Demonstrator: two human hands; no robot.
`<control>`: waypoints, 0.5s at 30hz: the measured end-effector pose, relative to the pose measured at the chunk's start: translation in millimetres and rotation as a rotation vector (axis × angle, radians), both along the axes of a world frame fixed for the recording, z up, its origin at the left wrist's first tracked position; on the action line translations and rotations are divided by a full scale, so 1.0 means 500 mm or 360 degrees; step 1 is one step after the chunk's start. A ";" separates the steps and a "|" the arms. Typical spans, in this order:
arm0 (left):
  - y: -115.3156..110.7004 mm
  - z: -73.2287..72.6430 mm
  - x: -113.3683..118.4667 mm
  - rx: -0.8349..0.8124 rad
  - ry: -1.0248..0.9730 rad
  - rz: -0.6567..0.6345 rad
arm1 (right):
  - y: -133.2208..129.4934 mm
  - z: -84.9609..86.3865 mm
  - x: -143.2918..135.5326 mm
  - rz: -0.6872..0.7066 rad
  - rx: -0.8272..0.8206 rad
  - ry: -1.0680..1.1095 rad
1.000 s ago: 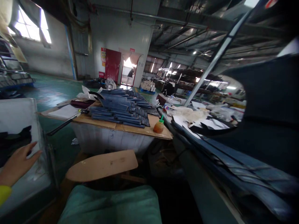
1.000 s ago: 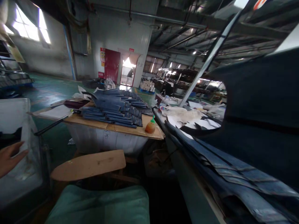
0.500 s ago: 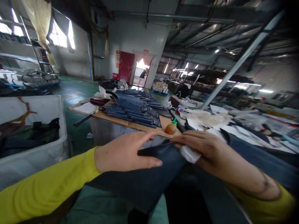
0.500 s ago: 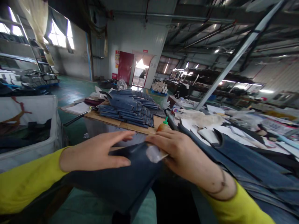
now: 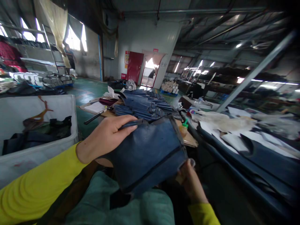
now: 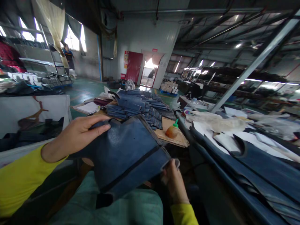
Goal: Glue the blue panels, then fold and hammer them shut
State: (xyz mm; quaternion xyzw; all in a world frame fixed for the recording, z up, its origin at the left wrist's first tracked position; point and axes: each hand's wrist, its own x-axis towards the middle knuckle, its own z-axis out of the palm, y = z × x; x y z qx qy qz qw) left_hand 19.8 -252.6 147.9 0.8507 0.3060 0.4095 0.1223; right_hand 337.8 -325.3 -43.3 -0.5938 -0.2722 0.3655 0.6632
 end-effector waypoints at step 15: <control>0.048 -0.108 -0.243 -0.0605 -0.0844 0.0563 | 0.112 0.259 -0.111 0.0474 0.0232 -0.0876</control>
